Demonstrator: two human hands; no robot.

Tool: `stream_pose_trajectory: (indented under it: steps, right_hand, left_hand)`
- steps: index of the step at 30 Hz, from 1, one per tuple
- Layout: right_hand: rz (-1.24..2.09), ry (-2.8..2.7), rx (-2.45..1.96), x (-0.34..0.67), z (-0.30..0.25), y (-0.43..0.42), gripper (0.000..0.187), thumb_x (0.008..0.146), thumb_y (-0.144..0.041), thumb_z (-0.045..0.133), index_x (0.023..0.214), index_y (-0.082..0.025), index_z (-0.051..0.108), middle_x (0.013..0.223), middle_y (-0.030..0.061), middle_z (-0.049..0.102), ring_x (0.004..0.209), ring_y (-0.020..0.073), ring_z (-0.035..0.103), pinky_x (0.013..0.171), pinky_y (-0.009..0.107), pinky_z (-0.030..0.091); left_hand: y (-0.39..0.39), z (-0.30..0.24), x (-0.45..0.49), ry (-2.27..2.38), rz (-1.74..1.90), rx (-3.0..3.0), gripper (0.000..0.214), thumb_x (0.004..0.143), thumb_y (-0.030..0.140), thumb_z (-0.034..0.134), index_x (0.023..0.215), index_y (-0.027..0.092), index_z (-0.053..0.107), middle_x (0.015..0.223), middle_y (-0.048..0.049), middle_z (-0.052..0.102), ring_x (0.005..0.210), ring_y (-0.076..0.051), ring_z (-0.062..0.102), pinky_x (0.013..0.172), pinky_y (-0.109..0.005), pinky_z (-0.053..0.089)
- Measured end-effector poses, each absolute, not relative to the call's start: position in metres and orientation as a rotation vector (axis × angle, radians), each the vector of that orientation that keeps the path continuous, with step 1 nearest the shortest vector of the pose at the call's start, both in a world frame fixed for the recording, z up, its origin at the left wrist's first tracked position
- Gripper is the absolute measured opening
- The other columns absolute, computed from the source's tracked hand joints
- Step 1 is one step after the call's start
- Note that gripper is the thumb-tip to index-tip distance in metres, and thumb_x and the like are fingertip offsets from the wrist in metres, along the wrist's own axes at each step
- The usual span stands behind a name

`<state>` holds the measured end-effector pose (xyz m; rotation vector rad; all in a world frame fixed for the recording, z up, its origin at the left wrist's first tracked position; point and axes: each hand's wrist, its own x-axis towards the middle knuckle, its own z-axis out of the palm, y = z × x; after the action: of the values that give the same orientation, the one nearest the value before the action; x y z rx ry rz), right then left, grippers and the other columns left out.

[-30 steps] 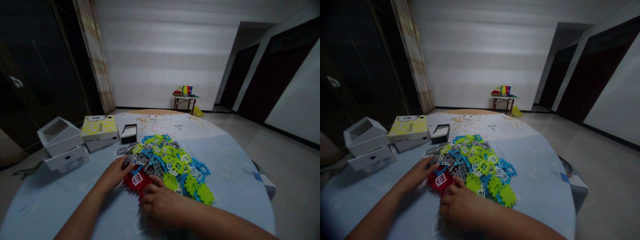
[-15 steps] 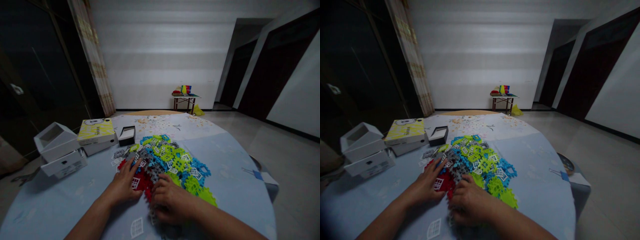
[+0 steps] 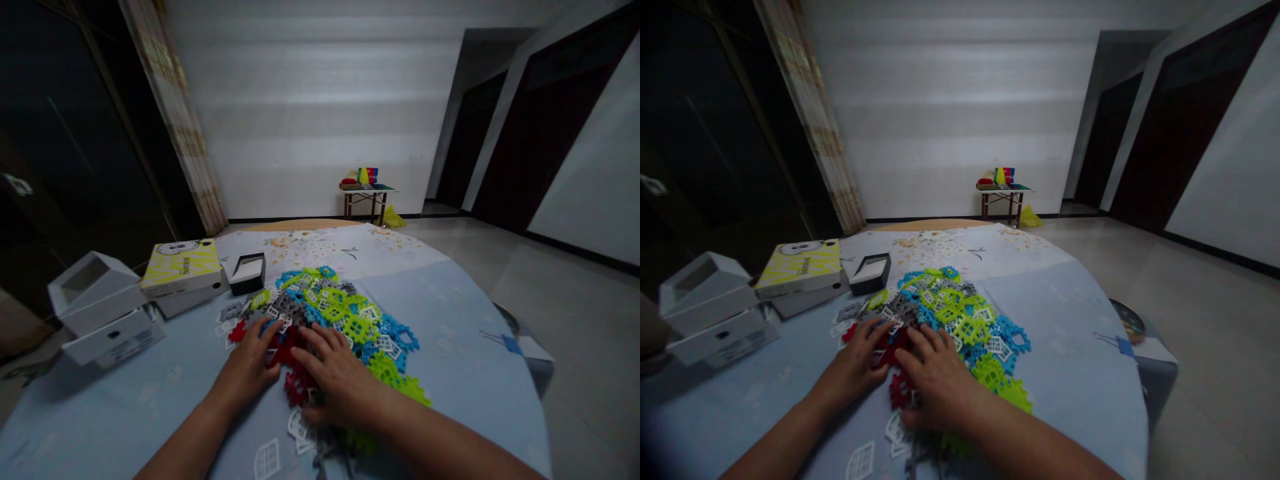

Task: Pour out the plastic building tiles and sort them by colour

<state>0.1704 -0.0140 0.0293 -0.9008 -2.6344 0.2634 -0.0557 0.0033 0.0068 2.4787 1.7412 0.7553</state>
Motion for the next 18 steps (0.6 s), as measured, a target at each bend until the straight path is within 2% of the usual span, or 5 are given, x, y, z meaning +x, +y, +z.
stream_pose_trajectory:
  steps: [2, 4, 10, 14, 18]
  right_hand:
    - [0.282, -2.67, -0.973, 0.166, 0.028, -0.01, 0.099, 0.059, -0.054, 0.066, 0.139, -0.021, 0.02, 0.148, 0.0152, 0.008, 0.132, 0.0356, 0.007, 0.101, 0.056, 0.016]
    - [0.275, -2.684, -0.996, 0.16, 0.029, -0.008, 0.098, 0.06, -0.052, 0.066, 0.14, -0.021, 0.017, 0.147, 0.017, 0.008, 0.131, 0.0369, 0.01, 0.098, 0.058, 0.02]
    - [0.222, -2.56, -0.977, 0.146, 0.033, 0.005, 0.063, 0.074, -0.022, 0.053, 0.133, -0.019, 0.032, 0.136, 0.0138, 0.035, 0.119, 0.028, 0.035, 0.094, 0.047, 0.036]
    - [0.263, -2.38, -0.979, 0.151, 0.036, 0.025, 0.06, 0.073, -0.012, 0.048, 0.131, -0.014, 0.034, 0.13, 0.0143, 0.04, 0.119, 0.0234, 0.036, 0.098, 0.04, 0.035]
    - [0.331, -2.15, -1.014, 0.173, 0.046, 0.049, 0.057, 0.073, -0.017, 0.05, 0.129, -0.02, 0.036, 0.127, 0.0105, 0.041, 0.119, 0.0213, 0.038, 0.1, 0.04, 0.033]
  left_hand:
    - [0.005, 0.005, -0.055, 1.742, 0.812, 2.452, 0.058, 0.066, 0.017, 0.054, 0.123, 0.023, 0.044, 0.121, -0.0096, 0.046, 0.112, -0.024, 0.047, 0.094, -0.039, 0.042]
    - [0.006, 0.006, -0.053, 1.771, 0.869, 2.392, 0.053, 0.066, 0.018, 0.055, 0.119, 0.024, 0.047, 0.116, -0.0084, 0.048, 0.107, -0.024, 0.049, 0.092, -0.039, 0.043]
    - [0.021, 0.03, -0.039, 1.854, 1.115, 2.086, 0.047, 0.062, 0.026, 0.062, 0.108, 0.021, 0.054, 0.109, -0.0079, 0.049, 0.104, -0.025, 0.051, 0.095, -0.041, 0.04]
    - [0.054, 0.052, -0.015, 1.821, 1.181, 2.016, 0.054, 0.062, 0.034, 0.064, 0.112, 0.022, 0.052, 0.109, -0.0086, 0.051, 0.106, -0.026, 0.051, 0.094, -0.042, 0.039]
    - [0.093, 0.065, 0.008, 1.677, 1.149, 2.003, 0.065, 0.065, 0.043, 0.063, 0.122, 0.017, 0.047, 0.121, -0.0148, 0.052, 0.109, -0.026, 0.052, 0.092, -0.036, 0.041]
